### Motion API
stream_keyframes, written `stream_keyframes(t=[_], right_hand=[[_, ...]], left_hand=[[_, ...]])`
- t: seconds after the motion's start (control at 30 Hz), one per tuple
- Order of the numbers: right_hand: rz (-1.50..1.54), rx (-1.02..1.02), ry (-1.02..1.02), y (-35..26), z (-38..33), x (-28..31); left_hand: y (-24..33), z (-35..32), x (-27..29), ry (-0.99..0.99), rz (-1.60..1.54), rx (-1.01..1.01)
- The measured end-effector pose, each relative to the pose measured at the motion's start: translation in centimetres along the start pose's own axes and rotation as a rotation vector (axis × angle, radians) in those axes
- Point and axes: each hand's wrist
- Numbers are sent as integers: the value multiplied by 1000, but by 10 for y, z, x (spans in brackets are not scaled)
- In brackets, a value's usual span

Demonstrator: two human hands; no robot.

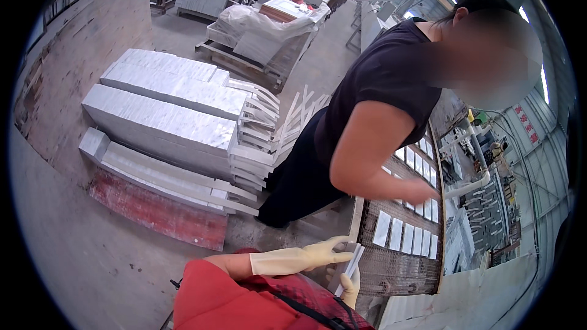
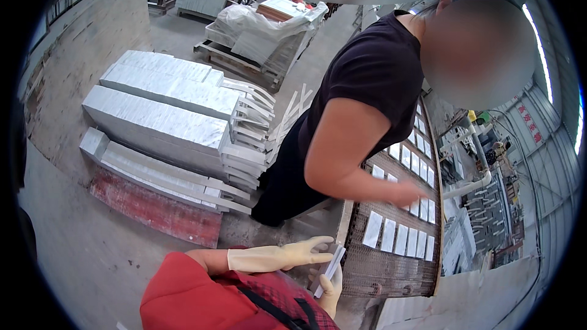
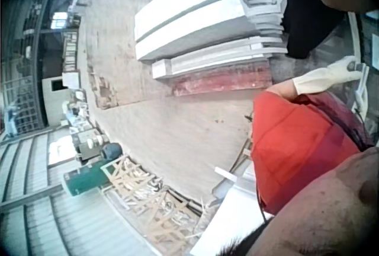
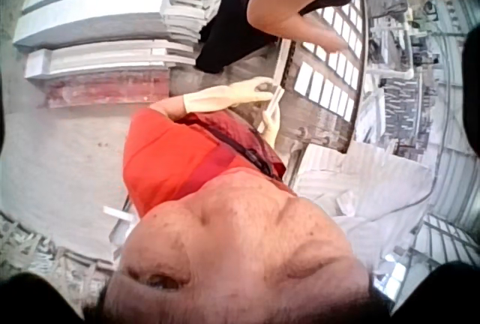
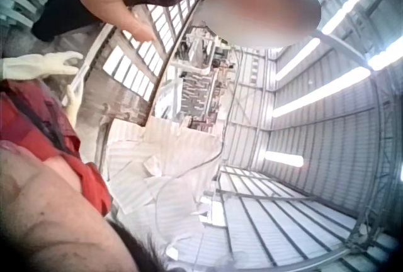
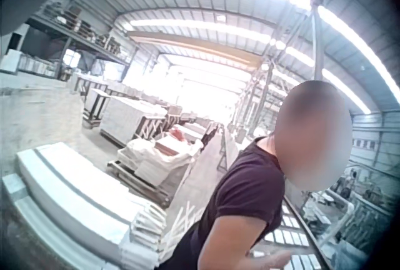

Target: The person picks up small rectangular tiles from a stack and places them one by one onto a mesh rack. The person repeats this process, filling the rack with tiles in a grid pattern.

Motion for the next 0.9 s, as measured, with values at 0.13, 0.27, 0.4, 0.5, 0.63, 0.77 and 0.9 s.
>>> stream_keyframes(t=[0.13, 0.27, 0.4, 0.5, 0.63, 0.77, 0.9], right_hand=[[9, -18, -81, 3, 9, -4], [-8, -50, -83, 6, 7, -9], [-28, -48, -103, 2, 7, -18], [-53, -35, -95, -5, 10, -29], [-64, -25, -83, -6, 9, -26], [-83, -5, -65, -4, -2, -17], [-172, 2, -27, -9, -9, -20]], left_hand=[[-3, 2, 2, -68, -230, 24], [8, -13, 5, -49, -270, 73], [10, -9, 7, 6, -238, 119], [5, -3, 13, 49, -246, 46], [0, 4, 12, 4, -311, 7], [12, -4, 3, -80, -407, 9], [11, -8, 4, -125, -428, 2]])
Point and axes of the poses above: each hand's wrist, its own z-axis towards the middle knuckle, its own x-axis out of the back of the hand, y = z × x, and after that the axes turned 14 degrees about x, right-handed
